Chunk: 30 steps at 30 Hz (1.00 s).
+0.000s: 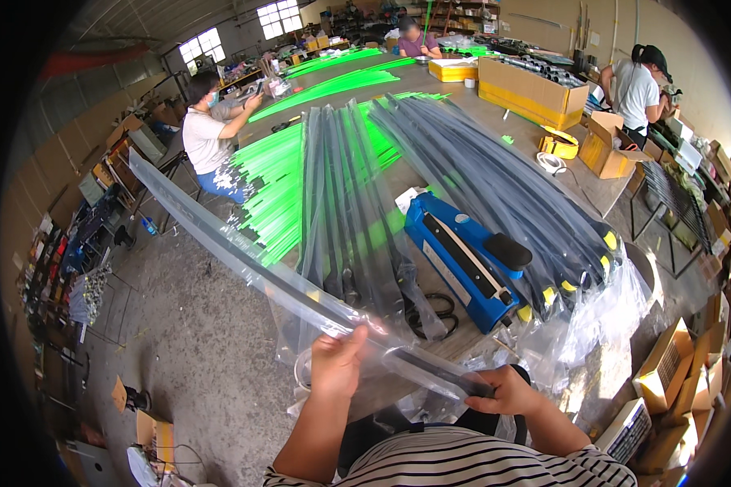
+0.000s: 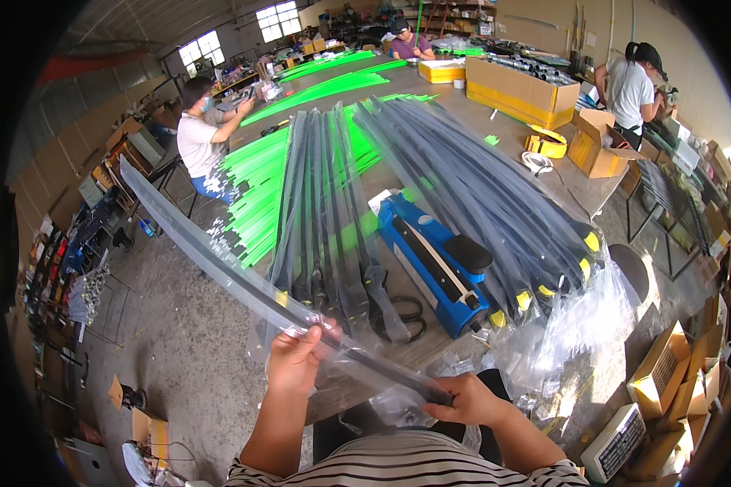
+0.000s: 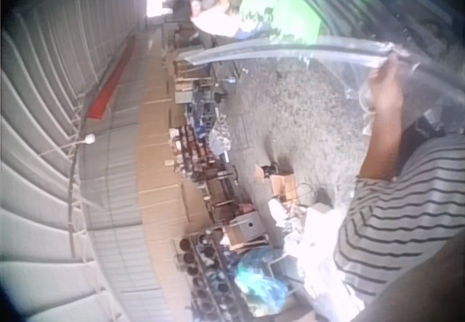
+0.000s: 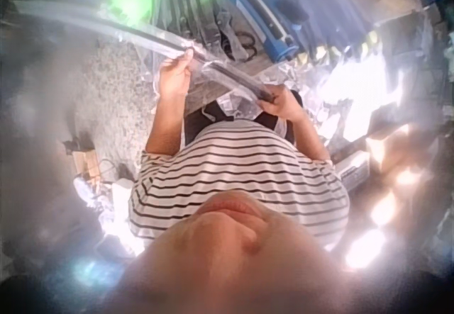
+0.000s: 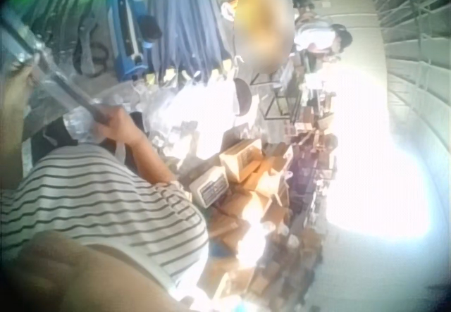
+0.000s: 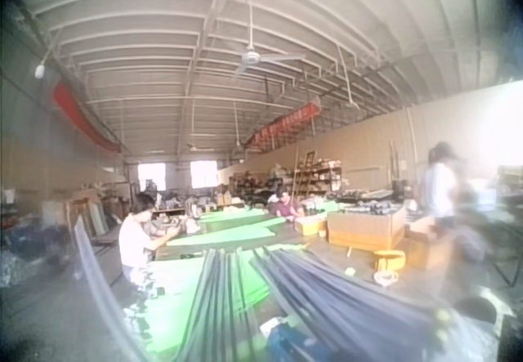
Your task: The person wraps long gray poles with yellow tips in clear plastic bags. They use a blue heat-sealing machine to seal the bags and then place the wrapped poles on a pile on the table.
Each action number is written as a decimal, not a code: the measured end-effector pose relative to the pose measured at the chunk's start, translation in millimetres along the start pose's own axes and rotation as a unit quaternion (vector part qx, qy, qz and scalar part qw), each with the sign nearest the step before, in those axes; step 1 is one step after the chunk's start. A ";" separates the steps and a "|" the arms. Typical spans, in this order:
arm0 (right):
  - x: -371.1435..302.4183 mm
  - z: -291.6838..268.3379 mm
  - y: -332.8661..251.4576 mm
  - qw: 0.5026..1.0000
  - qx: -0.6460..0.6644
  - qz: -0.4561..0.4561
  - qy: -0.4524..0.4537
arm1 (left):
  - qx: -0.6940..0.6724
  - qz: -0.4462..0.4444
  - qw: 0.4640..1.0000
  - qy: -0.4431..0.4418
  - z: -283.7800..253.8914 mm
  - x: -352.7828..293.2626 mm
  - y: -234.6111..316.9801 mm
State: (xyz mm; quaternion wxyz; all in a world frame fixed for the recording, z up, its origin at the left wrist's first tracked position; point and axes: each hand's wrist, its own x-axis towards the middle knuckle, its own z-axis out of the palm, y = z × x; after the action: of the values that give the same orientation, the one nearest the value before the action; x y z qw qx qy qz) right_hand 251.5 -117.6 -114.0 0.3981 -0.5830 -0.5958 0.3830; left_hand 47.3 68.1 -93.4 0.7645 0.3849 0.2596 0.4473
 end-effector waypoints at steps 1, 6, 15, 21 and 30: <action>1.3 -1.4 -2.1 1.000 -0.004 0.003 -0.003 | 0.000 -0.008 1.000 -0.004 4.1 -2.5 -3.7; 9.6 2.2 -5.6 1.000 -0.004 -0.010 0.015 | -0.010 -0.063 0.998 -0.028 13.9 -13.7 -15.1; 18.3 -1.9 -15.7 1.000 -0.003 -0.028 -0.007 | 0.019 -0.083 0.994 -0.066 16.1 -21.0 -12.6; 20.4 -4.2 -19.3 0.999 0.013 -0.024 -0.017 | 0.005 -0.095 0.993 -0.068 20.7 -25.3 -5.7; 20.5 -25.7 -11.0 0.997 -0.043 -0.062 0.012 | 0.043 0.054 0.997 -0.022 3.0 -12.6 25.8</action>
State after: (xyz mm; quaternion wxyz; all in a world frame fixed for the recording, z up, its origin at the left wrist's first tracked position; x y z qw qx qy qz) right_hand 270.7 -97.6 -93.4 0.4023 -0.5664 -0.6418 0.3247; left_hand 31.1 63.7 -69.9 0.7275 0.4405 0.2411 0.4676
